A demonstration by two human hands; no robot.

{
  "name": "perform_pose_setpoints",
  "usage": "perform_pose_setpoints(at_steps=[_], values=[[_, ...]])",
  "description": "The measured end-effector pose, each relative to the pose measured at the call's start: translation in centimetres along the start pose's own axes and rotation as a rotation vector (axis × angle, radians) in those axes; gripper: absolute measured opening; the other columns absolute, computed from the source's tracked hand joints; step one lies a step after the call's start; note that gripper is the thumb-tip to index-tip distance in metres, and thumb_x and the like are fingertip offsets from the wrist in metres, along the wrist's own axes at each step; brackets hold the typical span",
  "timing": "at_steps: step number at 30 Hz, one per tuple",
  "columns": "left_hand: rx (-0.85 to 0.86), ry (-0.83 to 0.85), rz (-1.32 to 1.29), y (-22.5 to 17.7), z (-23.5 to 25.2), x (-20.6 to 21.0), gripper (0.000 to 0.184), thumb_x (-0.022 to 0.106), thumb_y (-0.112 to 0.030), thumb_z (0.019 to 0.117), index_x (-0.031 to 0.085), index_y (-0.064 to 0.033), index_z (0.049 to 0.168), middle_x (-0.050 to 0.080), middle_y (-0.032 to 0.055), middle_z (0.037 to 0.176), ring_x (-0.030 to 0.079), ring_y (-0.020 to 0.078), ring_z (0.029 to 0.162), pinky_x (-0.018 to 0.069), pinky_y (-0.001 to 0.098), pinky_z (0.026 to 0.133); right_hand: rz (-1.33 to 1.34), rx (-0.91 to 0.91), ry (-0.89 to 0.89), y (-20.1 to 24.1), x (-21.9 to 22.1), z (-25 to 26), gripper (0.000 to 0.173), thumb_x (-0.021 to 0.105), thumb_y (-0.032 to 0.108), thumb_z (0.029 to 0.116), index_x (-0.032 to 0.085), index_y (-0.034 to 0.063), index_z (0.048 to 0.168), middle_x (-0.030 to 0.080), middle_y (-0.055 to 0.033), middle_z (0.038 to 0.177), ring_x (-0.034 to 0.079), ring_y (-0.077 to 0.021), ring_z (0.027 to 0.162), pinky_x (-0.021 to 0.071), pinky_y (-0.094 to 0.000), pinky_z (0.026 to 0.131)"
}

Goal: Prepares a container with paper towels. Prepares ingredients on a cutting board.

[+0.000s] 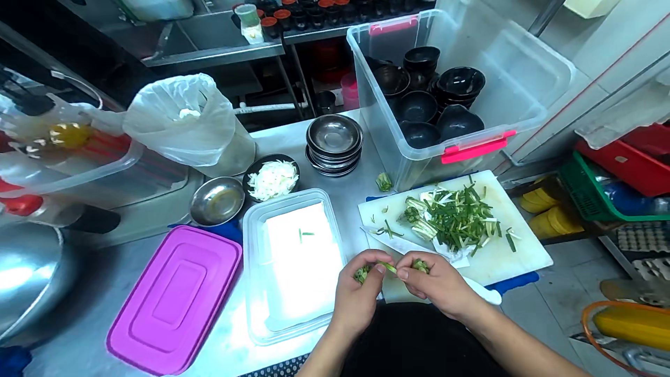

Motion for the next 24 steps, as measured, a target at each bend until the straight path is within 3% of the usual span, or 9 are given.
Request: perform_pose_setpoints(at_steps=[7, 9, 12, 14, 18, 20, 24], values=[[0.083, 0.023, 0.053, -0.6, -0.1, 0.3, 0.015, 0.060, -0.011, 0.0967, 0.074, -0.0067, 0.103, 0.069, 0.0097, 0.102, 0.053, 0.0084, 0.063, 0.0435, 0.0227, 0.052, 0.172, 0.090, -0.007, -0.8, 0.0, 0.0, 0.016, 0.070, 0.027, 0.0965, 0.069, 0.0112, 0.091, 0.057, 0.0025, 0.067, 0.050, -0.0034, 0.053, 0.0430, -0.0197, 0.050], [0.093, -0.006, 0.121, -0.8, -0.1, 0.0, 0.017, 0.060, -0.011, 0.0968, 0.075, -0.0081, 0.104, 0.069, 0.0082, 0.104, 0.055, 0.0091, 0.064, 0.0451, 0.0232, 0.053, -0.011, -0.013, -0.121, -0.2, -0.9, -0.1, 0.014, 0.070, 0.024, 0.0970, 0.071, 0.0111, 0.093, 0.057, 0.0035, 0.067, 0.049, -0.0028, 0.054, 0.0412, -0.0195, 0.051], [0.093, -0.042, 0.197, -1.0, -0.2, -0.2, 0.018, 0.061, -0.011, 0.0968, 0.075, -0.0095, 0.107, 0.070, 0.0062, 0.106, 0.058, 0.0098, 0.067, 0.0471, 0.0229, 0.054, -0.391, -0.274, -0.238, 2.5, -1.3, -0.8, 0.013, 0.068, 0.023, 0.0986, 0.074, 0.0120, 0.095, 0.068, 0.0048, 0.083, 0.061, -0.0019, 0.071, 0.0518, -0.0190, 0.064], [0.079, -0.055, 0.203, -0.9, -0.2, -0.3, 0.018, 0.061, -0.011, 0.0967, 0.076, -0.0100, 0.107, 0.070, 0.0058, 0.106, 0.058, 0.0100, 0.067, 0.0465, 0.0230, 0.054, -0.476, -0.390, -0.249, 3.4, -1.0, -1.1, 0.015, 0.066, 0.022, 0.1001, 0.073, 0.0103, 0.095, 0.068, 0.0036, 0.085, 0.062, -0.0025, 0.076, 0.0538, -0.0199, 0.068], [0.072, -0.052, 0.191, -0.8, -0.1, -0.2, 0.017, 0.061, -0.010, 0.0966, 0.075, -0.0102, 0.107, 0.071, 0.0058, 0.105, 0.057, 0.0098, 0.066, 0.0462, 0.0229, 0.054, -0.467, -0.437, -0.263, 3.7, -1.0, -1.4, 0.015, 0.065, 0.022, 0.1012, 0.072, 0.0098, 0.097, 0.069, 0.0032, 0.087, 0.062, -0.0022, 0.077, 0.0542, -0.0194, 0.070], [0.079, -0.050, 0.177, -0.8, 0.0, -0.2, 0.017, 0.062, -0.010, 0.0961, 0.076, -0.0095, 0.106, 0.071, 0.0063, 0.104, 0.057, 0.0095, 0.065, 0.0458, 0.0227, 0.053, -0.437, -0.405, -0.250, 3.6, -1.1, -1.3, 0.015, 0.064, 0.023, 0.1013, 0.072, 0.0105, 0.097, 0.068, 0.0041, 0.086, 0.061, -0.0013, 0.075, 0.0534, -0.0184, 0.068], [0.125, -0.010, 0.172, -1.3, -0.1, -0.2, 0.016, 0.061, -0.008, 0.0947, 0.075, -0.0085, 0.103, 0.071, 0.0079, 0.104, 0.062, 0.0117, 0.075, 0.0502, 0.0242, 0.060, -0.060, -0.068, -0.128, 0.8, -0.9, -0.3, 0.014, 0.067, 0.025, 0.0988, 0.072, 0.0120, 0.096, 0.058, 0.0041, 0.068, 0.050, -0.0031, 0.055, 0.0439, -0.0204, 0.052]])
Point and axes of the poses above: each hand's wrist, its own z-axis towards the middle knuckle, its own x-axis out of the palm, y = z × x, the point moved 10 cm from there along z, towards the middle knuckle
